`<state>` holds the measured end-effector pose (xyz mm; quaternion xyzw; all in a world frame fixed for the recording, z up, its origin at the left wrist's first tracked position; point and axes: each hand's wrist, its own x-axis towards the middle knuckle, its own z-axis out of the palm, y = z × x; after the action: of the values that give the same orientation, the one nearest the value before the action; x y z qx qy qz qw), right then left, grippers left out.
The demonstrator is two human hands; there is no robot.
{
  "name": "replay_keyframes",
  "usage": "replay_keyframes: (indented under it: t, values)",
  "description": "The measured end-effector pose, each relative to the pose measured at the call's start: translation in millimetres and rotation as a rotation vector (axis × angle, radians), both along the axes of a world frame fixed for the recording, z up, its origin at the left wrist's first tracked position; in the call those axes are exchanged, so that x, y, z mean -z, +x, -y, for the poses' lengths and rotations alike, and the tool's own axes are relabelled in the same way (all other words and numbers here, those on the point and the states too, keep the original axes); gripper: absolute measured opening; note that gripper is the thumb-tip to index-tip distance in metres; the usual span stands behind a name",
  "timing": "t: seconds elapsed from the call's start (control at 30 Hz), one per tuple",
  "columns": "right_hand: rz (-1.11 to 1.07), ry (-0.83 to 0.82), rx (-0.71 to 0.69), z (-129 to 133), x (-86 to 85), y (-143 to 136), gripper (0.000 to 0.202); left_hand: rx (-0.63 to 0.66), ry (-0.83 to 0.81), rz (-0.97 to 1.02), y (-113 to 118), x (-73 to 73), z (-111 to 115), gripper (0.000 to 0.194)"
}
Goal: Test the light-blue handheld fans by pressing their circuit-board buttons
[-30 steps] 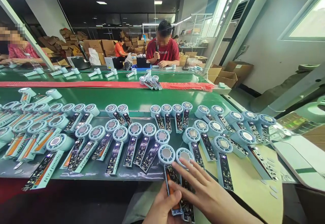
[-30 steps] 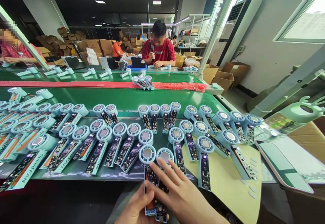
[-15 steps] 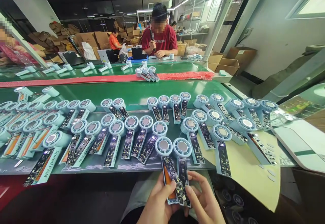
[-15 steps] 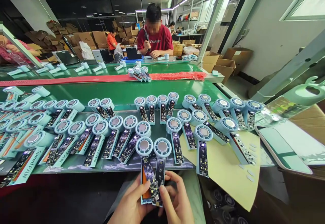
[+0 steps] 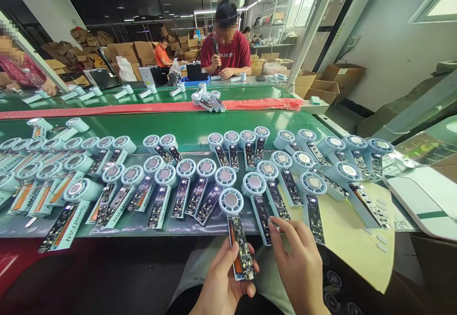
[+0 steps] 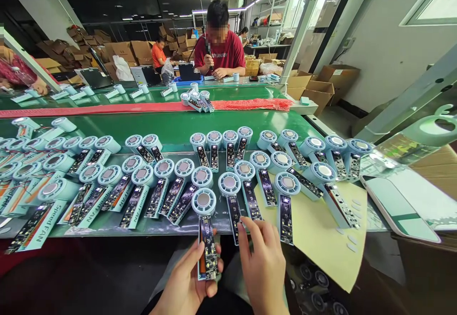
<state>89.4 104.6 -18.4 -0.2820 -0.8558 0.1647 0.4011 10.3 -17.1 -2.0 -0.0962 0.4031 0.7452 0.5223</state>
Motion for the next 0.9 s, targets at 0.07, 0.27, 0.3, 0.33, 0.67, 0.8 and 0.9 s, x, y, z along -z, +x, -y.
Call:
replay_keyframes:
  t: [0.07, 0.27, 0.3, 0.33, 0.67, 0.8, 0.9]
  values:
    - [-0.044, 0.009, -0.152, 0.8, -8.0, -6.0, 0.012, -0.005, 0.008, 0.008, 0.1, 3.0, 0.1, 0.025]
    - [0.139, -0.047, -0.460, 3.0, -27.0, -33.1, 0.018, -0.032, -0.028, 0.069, 0.0, 7.7, -2.7, 0.025]
    - [0.152, -0.048, -0.464, 2.9, -28.1, -36.1, 0.016, -0.033, -0.039, 0.088, -0.2, 8.1, -2.9, 0.027]
    - [0.158, -0.049, -0.468, 2.9, -28.8, -38.3, 0.015, -0.035, -0.047, 0.102, -0.4, 8.2, -3.0, 0.028]
    - [0.223, 0.080, -0.517, 5.8, -29.4, -43.7, 0.022, -0.019, 0.005, 0.088, -1.9, 8.6, 0.0, 0.026]
    - [0.246, 0.131, -0.518, 4.9, -28.3, -44.8, 0.025, 0.016, 0.066, 0.038, -3.2, 8.5, 2.4, 0.034]
    - [0.222, 0.125, -0.511, 3.2, -28.0, -43.4, 0.023, 0.055, 0.062, 0.035, -4.6, 5.7, 3.9, 0.036]
